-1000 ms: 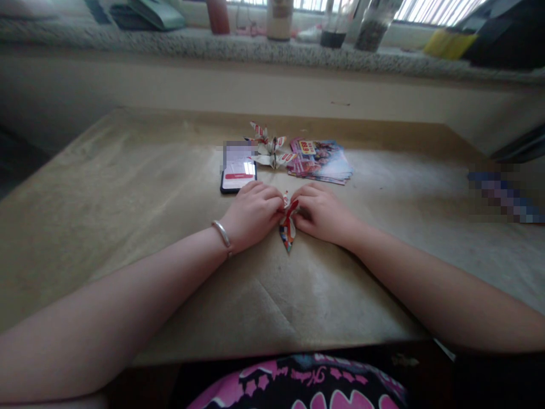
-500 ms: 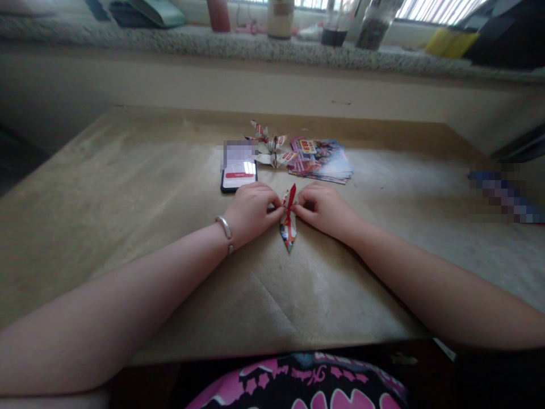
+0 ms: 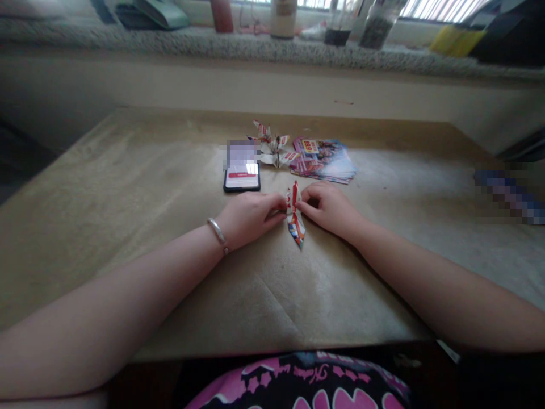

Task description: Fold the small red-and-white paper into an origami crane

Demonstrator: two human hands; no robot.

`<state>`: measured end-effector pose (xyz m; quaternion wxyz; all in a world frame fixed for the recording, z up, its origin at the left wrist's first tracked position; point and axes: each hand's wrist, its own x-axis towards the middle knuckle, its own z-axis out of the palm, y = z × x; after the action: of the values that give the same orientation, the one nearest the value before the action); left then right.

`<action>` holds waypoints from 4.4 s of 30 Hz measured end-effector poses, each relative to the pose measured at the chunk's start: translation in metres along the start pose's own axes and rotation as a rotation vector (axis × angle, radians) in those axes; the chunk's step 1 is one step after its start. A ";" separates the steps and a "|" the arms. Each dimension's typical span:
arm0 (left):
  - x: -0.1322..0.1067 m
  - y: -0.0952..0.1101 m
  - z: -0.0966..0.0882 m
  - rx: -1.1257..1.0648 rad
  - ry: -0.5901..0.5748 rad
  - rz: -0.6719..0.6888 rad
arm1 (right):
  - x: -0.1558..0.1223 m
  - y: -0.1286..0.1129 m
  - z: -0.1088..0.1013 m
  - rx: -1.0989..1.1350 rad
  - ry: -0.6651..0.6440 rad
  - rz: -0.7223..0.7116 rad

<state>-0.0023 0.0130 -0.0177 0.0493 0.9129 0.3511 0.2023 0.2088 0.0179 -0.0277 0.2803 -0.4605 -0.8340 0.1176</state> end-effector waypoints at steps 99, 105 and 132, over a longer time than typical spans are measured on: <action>-0.002 -0.008 -0.001 0.149 -0.102 0.366 | -0.008 -0.002 -0.008 -0.075 0.002 0.023; -0.002 -0.007 -0.001 0.163 -0.097 0.362 | 0.004 0.006 0.003 0.030 0.049 0.079; -0.001 -0.006 0.000 0.098 -0.081 0.314 | -0.010 -0.002 -0.013 -0.205 -0.074 -0.254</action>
<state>-0.0067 0.0172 -0.0197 -0.0134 0.9653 0.2113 0.1531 0.2188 0.0071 -0.0201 0.2135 -0.3730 -0.9028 0.0123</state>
